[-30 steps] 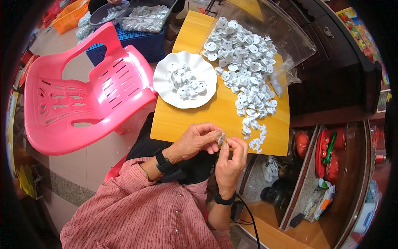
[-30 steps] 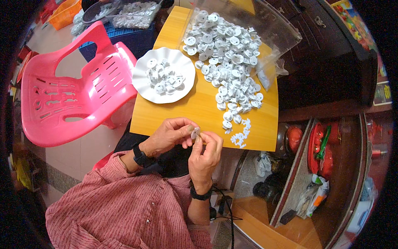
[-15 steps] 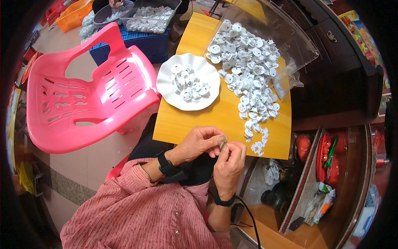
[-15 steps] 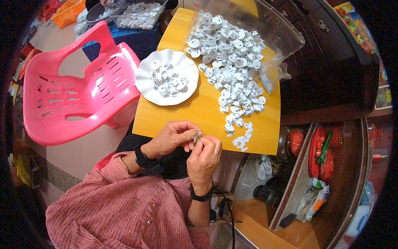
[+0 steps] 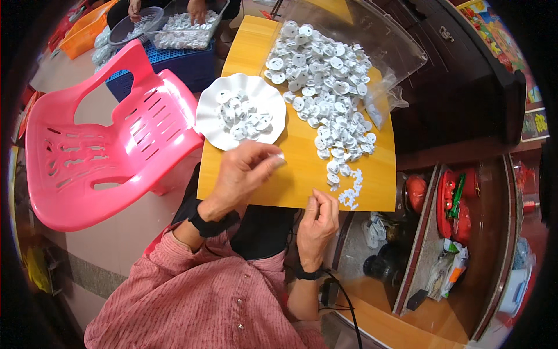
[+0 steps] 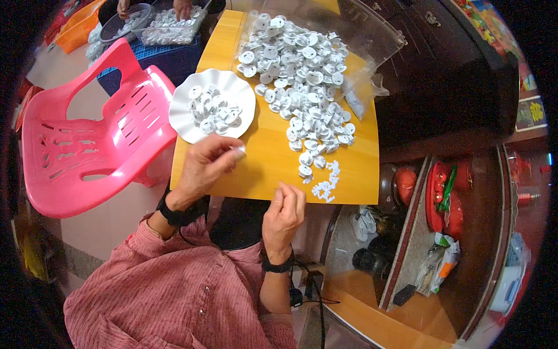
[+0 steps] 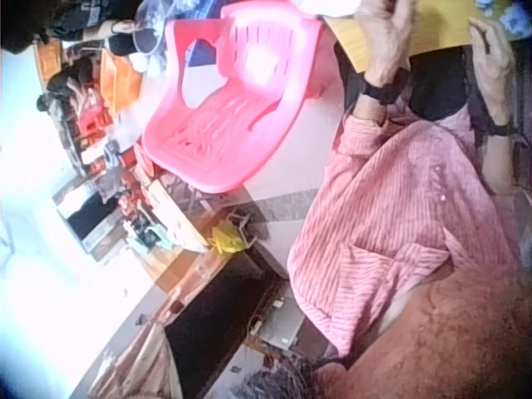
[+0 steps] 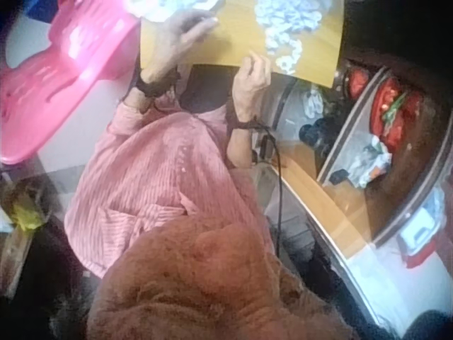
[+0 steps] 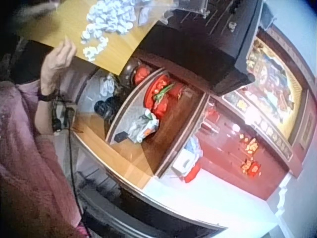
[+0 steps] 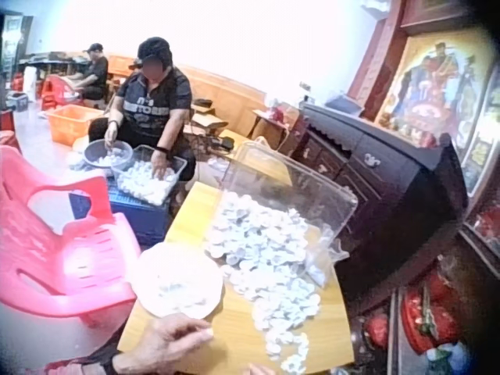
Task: Assembling small white plastic components by hand at a workstation.
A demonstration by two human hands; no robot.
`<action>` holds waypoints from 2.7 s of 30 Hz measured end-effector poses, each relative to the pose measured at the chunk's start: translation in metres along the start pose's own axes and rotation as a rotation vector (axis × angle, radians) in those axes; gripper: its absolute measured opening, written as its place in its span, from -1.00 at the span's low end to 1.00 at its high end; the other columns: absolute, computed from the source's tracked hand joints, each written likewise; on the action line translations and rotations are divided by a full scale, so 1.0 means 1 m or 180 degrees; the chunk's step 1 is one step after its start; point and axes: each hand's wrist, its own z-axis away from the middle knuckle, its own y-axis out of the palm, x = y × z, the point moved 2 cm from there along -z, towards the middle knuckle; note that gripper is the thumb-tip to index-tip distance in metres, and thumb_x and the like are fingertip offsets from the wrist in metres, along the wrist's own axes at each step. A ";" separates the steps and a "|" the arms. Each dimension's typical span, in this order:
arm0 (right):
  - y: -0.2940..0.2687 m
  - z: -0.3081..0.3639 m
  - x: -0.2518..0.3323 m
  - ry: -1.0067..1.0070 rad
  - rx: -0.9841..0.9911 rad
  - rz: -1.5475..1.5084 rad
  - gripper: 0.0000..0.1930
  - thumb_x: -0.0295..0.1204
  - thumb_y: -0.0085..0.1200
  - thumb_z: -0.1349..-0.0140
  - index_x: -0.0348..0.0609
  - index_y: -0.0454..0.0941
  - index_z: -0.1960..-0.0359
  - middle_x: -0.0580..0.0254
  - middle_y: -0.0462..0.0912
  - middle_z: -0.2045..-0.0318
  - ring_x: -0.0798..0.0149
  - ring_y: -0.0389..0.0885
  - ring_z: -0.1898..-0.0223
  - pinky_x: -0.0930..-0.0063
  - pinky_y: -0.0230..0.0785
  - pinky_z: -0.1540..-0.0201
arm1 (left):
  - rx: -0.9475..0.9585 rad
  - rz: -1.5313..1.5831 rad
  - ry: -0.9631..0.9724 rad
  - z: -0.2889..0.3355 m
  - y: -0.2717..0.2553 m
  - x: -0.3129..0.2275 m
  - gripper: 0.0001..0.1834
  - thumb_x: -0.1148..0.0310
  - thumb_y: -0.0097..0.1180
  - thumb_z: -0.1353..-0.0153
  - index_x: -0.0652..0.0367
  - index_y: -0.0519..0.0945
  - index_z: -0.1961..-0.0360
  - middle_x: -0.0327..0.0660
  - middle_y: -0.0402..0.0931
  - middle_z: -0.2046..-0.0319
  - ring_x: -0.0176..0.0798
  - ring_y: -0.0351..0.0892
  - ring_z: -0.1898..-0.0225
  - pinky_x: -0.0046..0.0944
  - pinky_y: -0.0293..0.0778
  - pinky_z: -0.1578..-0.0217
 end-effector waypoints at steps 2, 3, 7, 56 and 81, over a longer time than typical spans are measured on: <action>-0.004 0.000 -0.020 0.0155 -0.0102 0.0449 -0.80 -0.62 0.06 -0.30 -0.33 0.57 0.06 -0.05 0.57 0.13 -0.10 0.57 0.05 0.10 0.41 -0.02 | -0.0326 -0.1104 0.0701 -0.013 -0.012 -0.009 -0.80 0.45 0.32 -0.25 0.22 0.67 0.11 -0.28 0.55 0.45 -0.45 0.51 0.45 -0.42 0.47 0.42; -0.006 -0.001 -0.028 0.0158 -0.0114 0.0459 -0.80 -0.62 0.06 -0.30 -0.33 0.57 0.06 -0.05 0.57 0.13 -0.10 0.57 0.05 0.10 0.41 -0.02 | -0.0460 -0.1528 0.0962 -0.016 -0.015 -0.022 -0.78 0.46 0.35 -0.21 0.20 0.68 0.11 -0.24 0.54 0.44 -0.40 0.52 0.44 -0.39 0.47 0.42; -0.005 -0.008 -0.047 0.0123 -0.0103 0.1208 -0.67 -0.60 0.02 -0.29 -0.28 0.53 -0.09 0.02 0.55 -0.02 -0.06 0.52 -0.05 0.05 0.29 -0.15 | -0.0732 -0.1972 0.0954 -0.027 -0.025 -0.010 -0.75 0.48 0.38 -0.14 0.16 0.69 0.12 -0.16 0.53 0.38 -0.30 0.55 0.42 -0.32 0.49 0.40; -0.017 0.014 -0.043 -0.0475 0.0650 0.0889 -0.71 -0.55 0.30 -0.13 -0.22 0.68 0.07 0.18 0.66 0.02 0.07 0.55 -0.03 0.16 0.36 -0.07 | 0.0067 -0.1346 0.0961 0.003 0.046 0.022 -0.84 0.48 0.34 -0.18 0.28 0.62 0.26 -0.13 0.47 0.36 -0.22 0.59 0.39 -0.22 0.51 0.38; -0.007 -0.020 -0.027 0.0301 0.0595 0.0223 -0.90 -0.57 0.17 -0.24 -0.35 0.67 0.27 -0.11 0.66 0.36 -0.07 0.68 0.32 0.16 0.51 0.21 | 0.0685 0.0984 -0.1174 0.017 0.028 0.028 -0.76 0.35 0.27 -0.35 0.18 0.64 0.01 -0.42 0.60 0.39 -0.58 0.54 0.41 -0.53 0.52 0.39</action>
